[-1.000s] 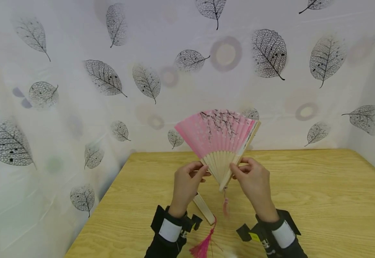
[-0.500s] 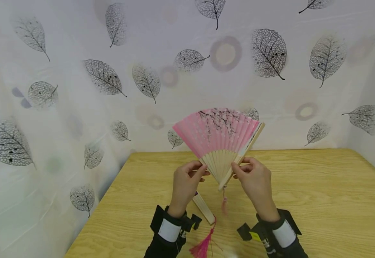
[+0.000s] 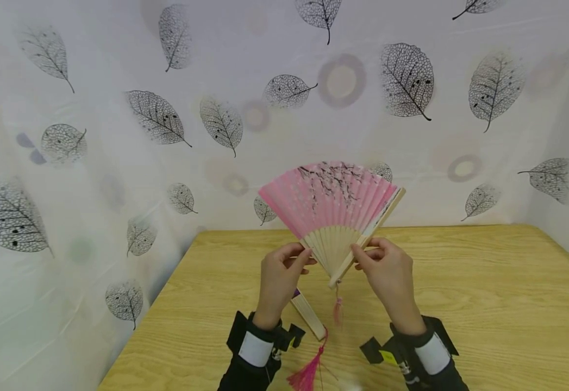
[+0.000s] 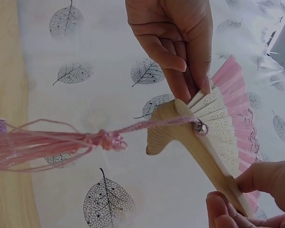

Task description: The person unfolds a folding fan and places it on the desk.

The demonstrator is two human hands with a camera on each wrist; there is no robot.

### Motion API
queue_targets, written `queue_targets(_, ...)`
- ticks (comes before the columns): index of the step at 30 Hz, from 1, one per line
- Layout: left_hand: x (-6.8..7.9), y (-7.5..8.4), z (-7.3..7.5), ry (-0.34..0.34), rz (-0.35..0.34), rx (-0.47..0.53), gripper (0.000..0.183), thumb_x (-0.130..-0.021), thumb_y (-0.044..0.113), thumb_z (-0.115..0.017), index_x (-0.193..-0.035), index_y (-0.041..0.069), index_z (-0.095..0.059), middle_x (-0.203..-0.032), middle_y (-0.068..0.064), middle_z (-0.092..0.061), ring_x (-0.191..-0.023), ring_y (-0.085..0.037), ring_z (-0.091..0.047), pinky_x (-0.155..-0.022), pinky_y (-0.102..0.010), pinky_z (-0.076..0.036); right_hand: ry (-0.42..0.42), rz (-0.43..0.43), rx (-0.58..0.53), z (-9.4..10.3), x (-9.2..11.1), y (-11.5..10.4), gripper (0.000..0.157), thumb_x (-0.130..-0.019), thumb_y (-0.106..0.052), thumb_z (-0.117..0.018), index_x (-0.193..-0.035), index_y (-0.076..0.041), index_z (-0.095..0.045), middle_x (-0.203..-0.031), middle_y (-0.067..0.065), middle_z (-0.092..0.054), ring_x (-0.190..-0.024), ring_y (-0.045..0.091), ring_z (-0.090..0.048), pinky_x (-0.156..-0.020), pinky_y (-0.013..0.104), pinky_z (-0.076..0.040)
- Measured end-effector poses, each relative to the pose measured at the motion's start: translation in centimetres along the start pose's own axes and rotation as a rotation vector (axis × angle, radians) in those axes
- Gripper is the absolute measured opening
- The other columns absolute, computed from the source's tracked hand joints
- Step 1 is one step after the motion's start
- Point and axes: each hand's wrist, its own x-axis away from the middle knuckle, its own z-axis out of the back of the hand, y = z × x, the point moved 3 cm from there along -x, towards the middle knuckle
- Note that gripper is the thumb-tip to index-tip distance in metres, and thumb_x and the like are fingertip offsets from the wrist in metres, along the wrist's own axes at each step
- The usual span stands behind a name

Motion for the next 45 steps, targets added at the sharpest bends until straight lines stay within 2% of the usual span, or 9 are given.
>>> queue_targets(3,-0.2,-1.1,0.0,0.007,-0.022,0.006,0.027,-0.084,0.025,-0.058,-0.094,0.0,-0.066,-0.088,-0.018,-0.067,-0.072,-0.013,-0.064,-0.06,-0.024,-0.055,0.0,0.002,0.002,0.1,0.1,0.0,0.039,-0.08,-0.038,-0.061,-0.096,-0.002,-0.062,-0.073,0.011,-0.069,-0.058,0.01,-0.06,-0.038,0.023,-0.035)
queue_targets(7,-0.2,-1.1,0.0,0.011,-0.032,0.006,0.028,-0.084,0.025,-0.058,-0.094,0.0,-0.066,-0.088,-0.018,-0.067,-0.072,-0.012,-0.064,-0.06,-0.026,-0.055,-0.007,-0.006,0.014,0.0,0.0,0.1,0.037,-0.08,-0.037,-0.061,-0.095,-0.003,-0.062,-0.072,0.01,-0.069,-0.061,0.014,-0.062,-0.039,0.023,-0.035)
queue_targets(11,-0.3,-1.1,0.1,0.013,-0.013,0.003,0.026,-0.084,0.022,-0.059,-0.094,0.0,-0.066,-0.088,-0.018,-0.067,-0.073,-0.016,-0.064,-0.06,-0.026,-0.055,-0.004,-0.001,0.021,0.0,-0.1,0.3,0.035,-0.08,-0.036,-0.062,-0.093,-0.003,-0.062,-0.071,0.009,-0.069,-0.059,0.012,-0.061,-0.039,0.023,-0.036)
queue_targets(14,-0.3,-0.8,0.2,0.015,0.01,0.006,0.022,-0.084,0.017,-0.059,-0.094,-0.001,-0.065,-0.089,-0.02,-0.067,-0.074,-0.021,-0.064,-0.06,-0.026,-0.055,0.007,0.011,0.008,0.0,-0.1,0.3,0.034,-0.08,-0.036,-0.062,-0.09,-0.004,-0.062,-0.07,0.009,-0.069,-0.058,0.011,-0.06,-0.039,0.023,-0.039)
queue_targets(21,0.3,1.7,0.4,0.032,0.014,0.005,0.019,-0.084,0.008,-0.057,-0.092,-0.007,-0.063,-0.087,-0.024,-0.065,-0.074,-0.026,-0.064,-0.06,-0.027,-0.056,0.021,0.017,-0.004,0.1,-0.1,0.2,0.035,-0.079,-0.039,-0.062,-0.087,-0.005,-0.062,-0.071,0.01,-0.069,-0.058,0.011,-0.061,-0.039,0.023,-0.039)
queue_targets(28,0.3,2.0,0.6,0.058,0.018,0.019,0.017,-0.083,0.007,-0.057,-0.09,-0.007,-0.064,-0.086,-0.024,-0.066,-0.074,-0.027,-0.064,-0.059,-0.026,-0.055,0.022,0.012,0.013,0.1,-0.1,0.1,0.036,-0.08,-0.04,-0.061,-0.085,-0.004,-0.062,-0.07,0.011,-0.069,-0.057,0.009,-0.059,-0.039,0.024,-0.035)
queue_targets(31,0.2,1.9,0.6,0.059,0.021,0.026,0.017,-0.083,0.007,-0.057,-0.091,-0.007,-0.064,-0.086,-0.024,-0.066,-0.074,-0.028,-0.064,-0.059,-0.026,-0.055,0.013,0.01,0.011,0.1,-0.2,0.2,0.035,-0.08,-0.04,-0.061,-0.085,-0.005,-0.062,-0.07,0.01,-0.069,-0.057,0.009,-0.059,-0.039,0.024,-0.037)
queue_targets(40,0.2,2.0,0.7,0.068,0.0,0.027,0.017,-0.084,0.007,-0.057,-0.09,-0.006,-0.064,-0.086,-0.023,-0.066,-0.069,-0.014,-0.064,-0.06,-0.034,-0.056,-0.004,0.005,-0.02,0.3,-0.3,0.3,0.038,-0.08,-0.042,-0.06,-0.086,-0.005,-0.062,-0.071,0.009,-0.069,-0.06,0.013,-0.061,-0.045,0.024,-0.045)
queue_targets(45,0.1,1.7,0.7,0.079,-0.022,0.028,0.017,-0.083,0.007,-0.057,-0.089,-0.007,-0.064,-0.084,-0.024,-0.066,-0.068,-0.014,-0.064,-0.058,-0.026,-0.055,-0.004,-0.006,-0.023,0.3,-0.3,0.3,0.039,-0.079,-0.044,-0.06,-0.087,-0.005,-0.062,-0.071,0.008,-0.069,-0.059,0.011,-0.06,-0.045,0.023,-0.045)
